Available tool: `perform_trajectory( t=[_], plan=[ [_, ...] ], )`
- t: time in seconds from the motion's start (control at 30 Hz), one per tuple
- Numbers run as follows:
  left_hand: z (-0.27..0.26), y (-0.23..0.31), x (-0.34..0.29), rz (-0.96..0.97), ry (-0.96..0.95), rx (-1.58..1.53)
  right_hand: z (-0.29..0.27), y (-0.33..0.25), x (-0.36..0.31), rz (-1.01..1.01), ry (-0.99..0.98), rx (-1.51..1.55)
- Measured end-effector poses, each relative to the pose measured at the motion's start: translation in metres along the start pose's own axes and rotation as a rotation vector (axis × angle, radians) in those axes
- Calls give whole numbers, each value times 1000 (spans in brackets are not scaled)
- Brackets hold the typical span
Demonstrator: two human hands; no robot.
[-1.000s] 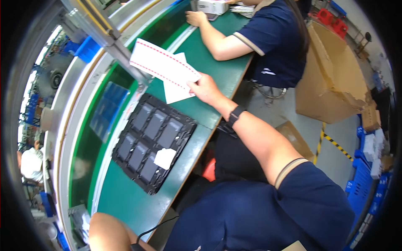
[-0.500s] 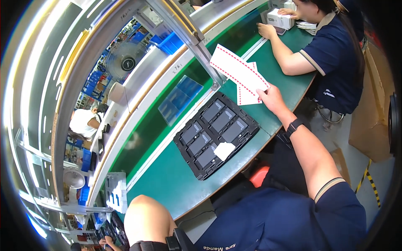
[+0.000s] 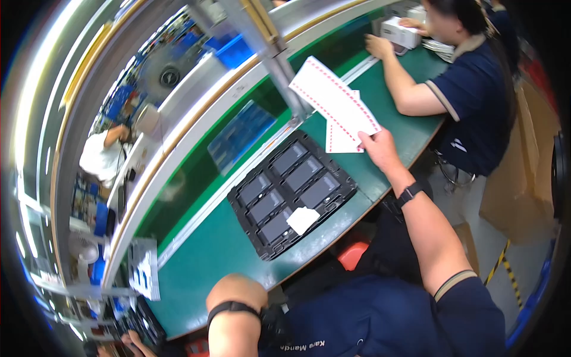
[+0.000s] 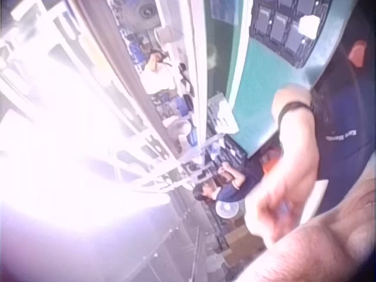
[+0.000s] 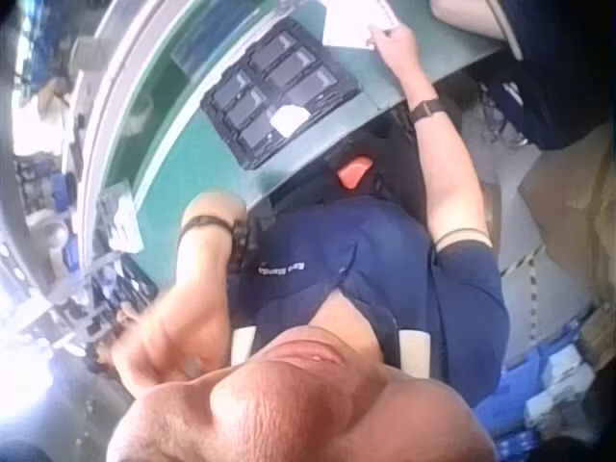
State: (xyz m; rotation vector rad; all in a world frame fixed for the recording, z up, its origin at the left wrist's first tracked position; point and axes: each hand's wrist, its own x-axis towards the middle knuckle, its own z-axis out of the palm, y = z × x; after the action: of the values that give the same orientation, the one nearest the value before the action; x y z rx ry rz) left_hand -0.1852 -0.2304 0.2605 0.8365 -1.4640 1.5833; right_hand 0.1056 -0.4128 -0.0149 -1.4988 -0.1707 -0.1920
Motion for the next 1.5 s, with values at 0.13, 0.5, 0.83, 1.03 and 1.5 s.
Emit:
perform_trajectory(
  t=[0.13, 0.5, 0.83, 1.03, 1.5],
  plan=[
    [-32, -56, -70, -845, 380, -332, -26, 16, -2, 44, 66, -40],
    [-92, -84, -135, -1350, 883, -570, -14, 2, -5, 41, 32, -63],
    [-103, -91, -145, -1425, 856, -457, -12, -1, -5, 48, 60, -89],
    [-107, -88, -143, -1421, 758, -488, -9, -4, -6, 38, 63, -44],
    [-20, -54, -173, -1996, 507, -948, -9, 1, 1, -37, 82, -248]
  ],
)
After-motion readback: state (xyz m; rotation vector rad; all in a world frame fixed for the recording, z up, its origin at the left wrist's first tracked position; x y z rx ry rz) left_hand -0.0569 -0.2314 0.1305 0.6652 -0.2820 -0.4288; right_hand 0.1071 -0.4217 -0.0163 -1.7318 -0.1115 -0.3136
